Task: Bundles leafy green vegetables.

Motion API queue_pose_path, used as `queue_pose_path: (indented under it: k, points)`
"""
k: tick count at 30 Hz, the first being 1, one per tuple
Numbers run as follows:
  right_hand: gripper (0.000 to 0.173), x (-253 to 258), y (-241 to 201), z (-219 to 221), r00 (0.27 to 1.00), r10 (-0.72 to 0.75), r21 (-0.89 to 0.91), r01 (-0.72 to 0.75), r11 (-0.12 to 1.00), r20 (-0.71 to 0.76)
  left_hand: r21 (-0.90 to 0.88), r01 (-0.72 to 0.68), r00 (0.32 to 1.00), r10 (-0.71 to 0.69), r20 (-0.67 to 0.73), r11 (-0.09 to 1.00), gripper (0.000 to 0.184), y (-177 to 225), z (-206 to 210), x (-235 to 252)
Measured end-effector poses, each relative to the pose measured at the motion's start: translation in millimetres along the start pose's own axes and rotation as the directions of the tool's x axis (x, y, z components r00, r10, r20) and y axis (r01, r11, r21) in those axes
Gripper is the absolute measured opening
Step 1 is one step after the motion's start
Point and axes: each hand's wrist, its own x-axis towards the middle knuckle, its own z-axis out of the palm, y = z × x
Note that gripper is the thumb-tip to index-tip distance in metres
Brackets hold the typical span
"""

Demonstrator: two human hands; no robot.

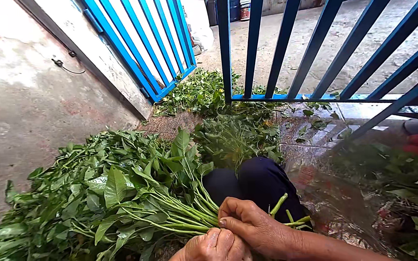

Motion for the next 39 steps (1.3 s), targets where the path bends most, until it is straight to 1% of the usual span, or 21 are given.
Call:
queue_pose_path:
  k: [2, 4, 5, 7, 9, 10, 12, 15, 17, 19, 21, 23, 25, 27, 29, 30, 32, 35, 36, 38, 39]
  points:
    - [0.019, -1, 2, 4, 0.996, 0.002, -0.039, -0.006, 0.999, -0.091, 0.028, 0.056, 0.998, -0.056, 0.010, 0.998, 0.018, 5, 5, -4]
    - [0.021, -3, 4, 9, 0.977, -0.042, -0.093, 0.023, 0.995, -0.208, 0.051, 0.143, 0.989, -0.144, 0.019, 0.988, 0.017, 11, 8, -7]
    - [0.024, -5, 5, 13, 0.960, -0.088, -0.143, 0.051, 0.988, -0.267, 0.060, 0.190, 0.981, -0.191, 0.018, 0.980, 0.017, 14, 10, -9]
    - [0.026, -8, 10, 19, 0.903, -0.229, -0.257, 0.140, 0.956, -0.362, 0.069, 0.297, 0.954, -0.299, 0.014, 0.952, 0.016, 21, 15, -12]
    - [0.020, -10, 14, 23, 0.869, -0.312, -0.321, 0.191, 0.928, -0.385, 0.081, 0.422, 0.906, -0.424, 0.007, 0.903, 0.017, 29, 19, -12]
    - [0.018, -12, 16, 23, 0.872, -0.321, -0.341, 0.194, 0.920, -0.369, 0.092, 0.499, 0.865, -0.501, 0.008, 0.862, 0.017, 34, 20, -11]
    - [0.017, -14, 19, 20, 0.892, -0.328, -0.374, 0.202, 0.905, -0.312, 0.106, 0.655, 0.752, -0.659, 0.005, 0.748, 0.015, 44, 19, -5]
    - [0.023, -14, 19, 13, 0.930, -0.307, -0.419, 0.201, 0.886, -0.203, 0.038, 0.854, 0.518, -0.855, 0.011, 0.518, 0.013, 54, 20, 8]
    - [0.026, -13, 21, 12, 0.940, -0.310, -0.494, 0.205, 0.845, -0.140, -0.054, 0.931, 0.364, -0.930, 0.044, 0.361, 0.016, 55, 19, 14]
    - [0.028, -12, 21, 11, 0.949, -0.299, -0.560, 0.195, 0.805, -0.098, -0.123, 0.965, 0.243, -0.964, 0.103, 0.231, 0.012, 51, 17, 18]
    - [0.026, -10, 23, 14, 0.941, -0.326, -0.639, 0.195, 0.744, -0.092, -0.164, 0.976, 0.169, -0.974, 0.150, 0.145, 0.009, 49, 14, 21]
    - [0.015, -7, 26, 19, 0.915, -0.389, -0.706, 0.203, 0.679, -0.110, -0.188, 0.978, 0.126, -0.976, 0.177, 0.093, 0.006, 47, 14, 23]
    - [0.006, -6, 27, 22, 0.890, -0.441, -0.770, 0.201, 0.605, -0.114, -0.236, 0.972, 0.069, -0.974, 0.216, 0.017, 0.003, 46, 14, 23]
    - [0.009, -7, 29, 25, 0.867, -0.488, -0.828, 0.201, 0.523, -0.098, -0.295, 0.952, 0.005, -0.965, 0.262, -0.075, 0.002, 45, 14, 24]
    - [0.015, -8, 30, 25, 0.850, -0.522, -0.852, 0.219, 0.475, -0.072, -0.322, 0.940, -0.018, -0.960, 0.280, -0.112, 0.004, 45, 13, 24]
    - [0.016, -8, 31, 24, 0.844, -0.533, -0.854, 0.234, 0.464, -0.058, -0.326, 0.939, -0.018, -0.960, 0.281, -0.112, 0.005, 45, 12, 22]
    - [0.016, -9, 32, 21, 0.844, -0.534, -0.844, 0.256, 0.472, -0.043, -0.315, 0.945, 0.008, -0.957, 0.290, -0.087, 0.007, 45, 7, 19]
    - [0.013, -11, 27, 14, 0.886, -0.464, -0.782, 0.277, 0.558, -0.018, -0.314, 0.949, 0.114, -0.939, 0.324, 0.007, 0.009, 46, -4, 8]
    - [0.012, -11, 25, 12, 0.901, -0.433, -0.759, 0.282, 0.586, 0.001, -0.351, 0.936, 0.154, -0.931, 0.332, 0.030, 0.008, 47, -7, 4]
    - [0.011, -11, 22, 9, 0.920, -0.390, -0.726, 0.294, 0.622, 0.039, -0.481, 0.876, 0.232, -0.916, 0.326, 0.051, 0.005, 47, -11, -2]
    - [0.012, -11, 21, 8, 0.925, -0.376, -0.715, 0.298, 0.633, 0.052, -0.550, 0.834, 0.254, -0.916, 0.311, 0.044, 0.003, 48, -10, -3]
